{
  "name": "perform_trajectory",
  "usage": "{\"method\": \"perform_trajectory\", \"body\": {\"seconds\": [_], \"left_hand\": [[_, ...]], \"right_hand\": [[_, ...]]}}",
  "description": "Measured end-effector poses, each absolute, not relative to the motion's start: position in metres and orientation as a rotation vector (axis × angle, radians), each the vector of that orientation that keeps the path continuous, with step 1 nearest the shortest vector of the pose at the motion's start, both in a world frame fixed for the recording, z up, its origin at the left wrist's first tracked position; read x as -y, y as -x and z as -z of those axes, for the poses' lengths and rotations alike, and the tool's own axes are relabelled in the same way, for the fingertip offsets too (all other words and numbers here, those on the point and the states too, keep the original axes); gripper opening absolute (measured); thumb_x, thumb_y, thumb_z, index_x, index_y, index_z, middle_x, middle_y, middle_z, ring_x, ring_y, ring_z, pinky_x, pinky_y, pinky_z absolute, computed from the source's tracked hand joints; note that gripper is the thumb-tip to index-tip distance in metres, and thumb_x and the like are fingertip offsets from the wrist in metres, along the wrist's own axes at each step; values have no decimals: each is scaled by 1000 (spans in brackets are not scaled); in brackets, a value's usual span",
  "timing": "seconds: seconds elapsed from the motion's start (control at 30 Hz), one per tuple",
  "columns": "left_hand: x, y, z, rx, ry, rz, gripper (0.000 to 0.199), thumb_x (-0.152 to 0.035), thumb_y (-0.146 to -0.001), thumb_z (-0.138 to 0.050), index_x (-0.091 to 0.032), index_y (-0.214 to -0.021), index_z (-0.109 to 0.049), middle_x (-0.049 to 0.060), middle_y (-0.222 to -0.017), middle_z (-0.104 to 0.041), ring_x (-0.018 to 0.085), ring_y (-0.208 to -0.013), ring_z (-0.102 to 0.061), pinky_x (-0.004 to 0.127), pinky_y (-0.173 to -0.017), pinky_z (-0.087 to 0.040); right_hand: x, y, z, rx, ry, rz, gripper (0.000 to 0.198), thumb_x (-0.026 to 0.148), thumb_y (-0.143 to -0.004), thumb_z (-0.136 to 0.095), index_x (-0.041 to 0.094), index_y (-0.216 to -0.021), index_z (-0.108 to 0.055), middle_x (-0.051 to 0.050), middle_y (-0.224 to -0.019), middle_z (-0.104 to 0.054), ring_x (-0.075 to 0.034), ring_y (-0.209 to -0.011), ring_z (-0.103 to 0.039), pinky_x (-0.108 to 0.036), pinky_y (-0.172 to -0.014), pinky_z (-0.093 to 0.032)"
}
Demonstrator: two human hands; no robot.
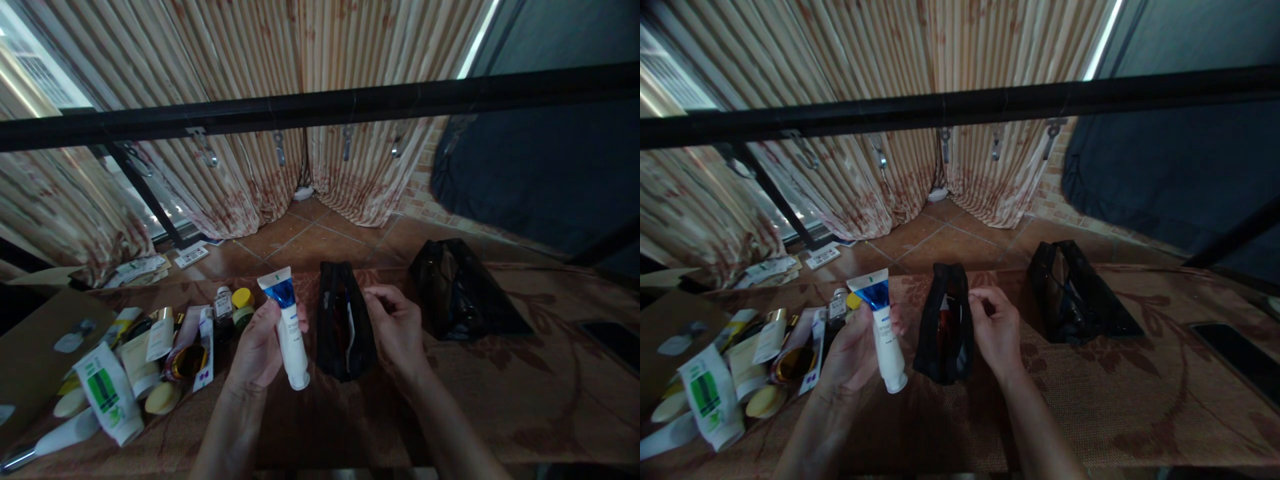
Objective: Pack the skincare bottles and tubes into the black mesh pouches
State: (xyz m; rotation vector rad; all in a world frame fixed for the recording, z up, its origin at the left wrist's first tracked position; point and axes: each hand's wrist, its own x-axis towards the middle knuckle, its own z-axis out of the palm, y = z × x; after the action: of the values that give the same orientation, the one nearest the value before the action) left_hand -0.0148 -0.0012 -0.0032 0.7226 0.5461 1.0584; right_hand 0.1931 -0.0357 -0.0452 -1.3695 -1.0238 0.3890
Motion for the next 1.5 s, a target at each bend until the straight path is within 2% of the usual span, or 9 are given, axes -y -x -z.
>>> {"method": "perform_trajectory", "body": {"seconds": [0.13,0.37,0.63,0.9,1.17,1.33,1.5], "left_hand": [[-1,10,2,-716,-716,-1115,31,-42,-70,-80,-15,-79,-67,1,-67,-67,14,-61,-62,28,-69,-54],[-9,0,10,-946,-764,-1241,37,-39,-64,-82,-14,-85,-66,2,-72,-70,14,-64,-64,26,-67,-49],[-13,6,21,-1148,-1211,-1226,18,-27,-71,-72,-16,-81,-62,-3,-68,-62,11,-61,-53,22,-59,-40],[-16,5,32,-1245,-1450,-1105,7,-20,-73,-64,-16,-77,-62,-3,-68,-62,13,-62,-54,23,-61,-41],[-26,16,47,-1403,-1474,-1069,16,-28,-73,-65,-16,-83,-62,2,-74,-67,18,-68,-60,27,-65,-45],[-24,20,42,-1478,-1556,-909,15,-24,-69,-67,-15,-82,-66,6,-79,-71,23,-76,-65,31,-71,-48],[-23,24,42,-1437,-1453,-881,10,-19,-65,-69,-15,-74,-69,6,-74,-72,24,-74,-66,31,-68,-48]], "right_hand": [[36,-193,45,1021,1380,-397,13,28,-85,-61,22,-84,-72,-1,-86,-67,-17,-81,-62,-29,-72,-47],[37,-193,42,1016,1373,-405,12,28,-84,-62,22,-82,-72,-1,-84,-68,-16,-80,-63,-29,-74,-46],[36,-191,47,955,1368,-456,15,34,-84,-62,22,-85,-72,-2,-80,-70,-17,-75,-64,-29,-69,-48],[37,-192,42,953,1360,-477,16,33,-82,-63,20,-84,-73,-3,-82,-71,-18,-74,-64,-30,-69,-49],[39,-191,41,908,1359,-490,15,33,-80,-65,20,-83,-73,-3,-80,-72,-17,-71,-64,-29,-67,-49],[40,-192,38,960,1395,-469,17,34,-80,-64,19,-83,-73,-3,-80,-72,-18,-73,-65,-29,-67,-50],[41,-192,39,1022,1408,-477,18,35,-82,-63,20,-84,-72,-3,-82,-72,-18,-75,-65,-30,-70,-49]]}}
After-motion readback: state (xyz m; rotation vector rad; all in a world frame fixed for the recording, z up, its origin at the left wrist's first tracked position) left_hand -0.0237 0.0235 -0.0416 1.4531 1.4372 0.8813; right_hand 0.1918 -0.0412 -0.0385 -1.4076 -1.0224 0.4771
